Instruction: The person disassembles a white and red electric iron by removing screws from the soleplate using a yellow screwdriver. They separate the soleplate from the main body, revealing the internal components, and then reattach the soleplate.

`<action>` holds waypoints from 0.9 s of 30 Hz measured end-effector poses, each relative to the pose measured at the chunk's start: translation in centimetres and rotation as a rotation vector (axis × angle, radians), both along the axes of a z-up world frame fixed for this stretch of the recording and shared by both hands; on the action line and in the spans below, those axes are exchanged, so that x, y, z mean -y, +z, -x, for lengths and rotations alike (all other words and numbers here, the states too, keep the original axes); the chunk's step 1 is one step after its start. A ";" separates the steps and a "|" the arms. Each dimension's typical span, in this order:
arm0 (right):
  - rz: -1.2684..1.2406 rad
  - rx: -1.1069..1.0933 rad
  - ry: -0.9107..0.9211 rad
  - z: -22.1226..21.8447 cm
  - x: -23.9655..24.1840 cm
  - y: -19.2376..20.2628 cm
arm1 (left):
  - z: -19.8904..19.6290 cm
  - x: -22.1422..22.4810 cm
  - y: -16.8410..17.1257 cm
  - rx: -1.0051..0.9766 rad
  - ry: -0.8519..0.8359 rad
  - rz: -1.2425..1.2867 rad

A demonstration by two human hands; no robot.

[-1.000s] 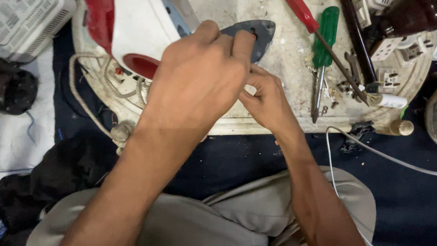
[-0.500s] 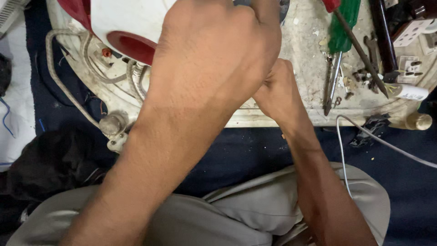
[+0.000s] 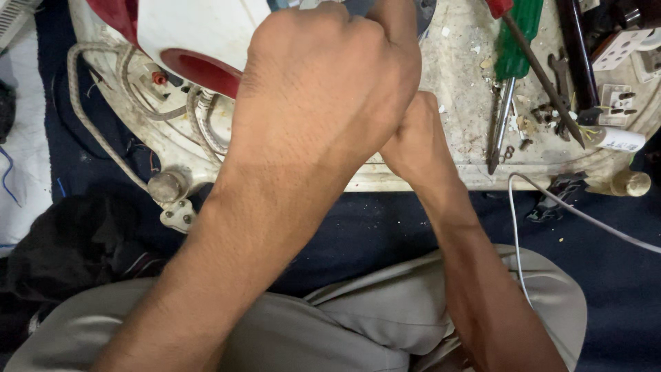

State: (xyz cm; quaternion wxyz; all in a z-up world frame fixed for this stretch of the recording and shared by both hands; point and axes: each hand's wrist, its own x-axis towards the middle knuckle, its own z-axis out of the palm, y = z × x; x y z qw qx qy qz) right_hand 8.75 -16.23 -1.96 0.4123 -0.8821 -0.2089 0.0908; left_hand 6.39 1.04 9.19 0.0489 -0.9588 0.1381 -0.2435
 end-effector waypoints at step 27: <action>0.074 0.147 0.150 0.2 0.3 0.1 | 0.9 1.0 1.9 -0.294 0.013 0.087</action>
